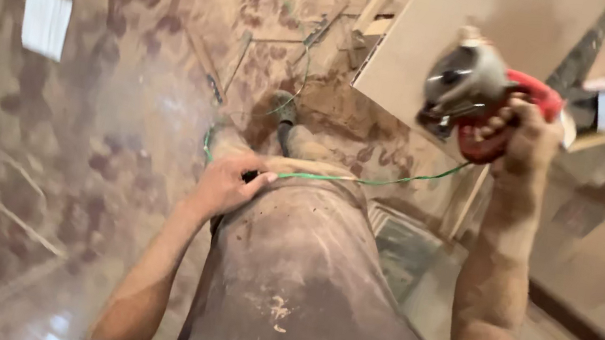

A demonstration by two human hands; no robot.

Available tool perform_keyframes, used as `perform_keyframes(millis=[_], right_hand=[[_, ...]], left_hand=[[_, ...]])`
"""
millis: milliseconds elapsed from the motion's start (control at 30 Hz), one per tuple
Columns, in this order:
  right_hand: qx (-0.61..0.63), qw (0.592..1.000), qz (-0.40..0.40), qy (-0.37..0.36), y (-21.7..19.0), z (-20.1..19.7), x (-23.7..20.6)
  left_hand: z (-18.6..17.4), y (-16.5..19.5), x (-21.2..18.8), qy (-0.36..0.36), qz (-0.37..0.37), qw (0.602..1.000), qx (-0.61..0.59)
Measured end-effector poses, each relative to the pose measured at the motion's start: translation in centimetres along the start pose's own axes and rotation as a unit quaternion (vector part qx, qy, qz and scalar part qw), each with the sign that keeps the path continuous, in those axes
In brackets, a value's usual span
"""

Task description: The person cuts a long wooden board with a red handheld circular saw, steadying the power cord with the other hand. They then carry a large board across the workshop floor and cut another board with a jigsaw, holding the board steady with one hand while guiding the saw with the other.

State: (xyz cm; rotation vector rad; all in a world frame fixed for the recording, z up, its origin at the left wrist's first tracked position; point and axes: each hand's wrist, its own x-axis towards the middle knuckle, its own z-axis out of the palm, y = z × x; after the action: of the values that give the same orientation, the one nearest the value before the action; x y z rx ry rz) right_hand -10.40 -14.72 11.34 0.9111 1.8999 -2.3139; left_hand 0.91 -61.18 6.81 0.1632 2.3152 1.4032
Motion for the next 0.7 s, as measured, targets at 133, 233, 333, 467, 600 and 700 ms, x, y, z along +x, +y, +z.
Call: perform_keyframes(millis=[133,233,333,467,600,700], right_hand=[[-0.054,0.997,-0.020,0.057,2.8,5.1,-6.4],[-0.060,0.992,-0.015,0.110,5.2,8.9,-9.5],[-0.099,0.986,-0.014,0.134,8.9,12.8,-11.8],[-0.143,0.974,-0.056,0.168,13.0,15.5,-13.9],[-0.115,0.973,-0.057,0.191,15.4,16.2,-14.3],[-0.129,0.971,-0.087,0.183,16.4,16.2,-13.9]], left_hand=[[-4.5,-1.8,0.8,-0.118,0.023,0.991,0.059],[-7.6,-4.5,1.1,-0.158,0.072,0.981,0.083],[-11.3,-7.7,0.1,-0.193,0.067,0.973,0.106],[-14.1,-10.8,-0.4,-0.219,0.081,0.963,0.134],[-15.5,-12.1,-0.7,-0.225,0.055,0.964,0.128],[-15.9,-12.4,-0.7,-0.208,0.089,0.963,0.144]])
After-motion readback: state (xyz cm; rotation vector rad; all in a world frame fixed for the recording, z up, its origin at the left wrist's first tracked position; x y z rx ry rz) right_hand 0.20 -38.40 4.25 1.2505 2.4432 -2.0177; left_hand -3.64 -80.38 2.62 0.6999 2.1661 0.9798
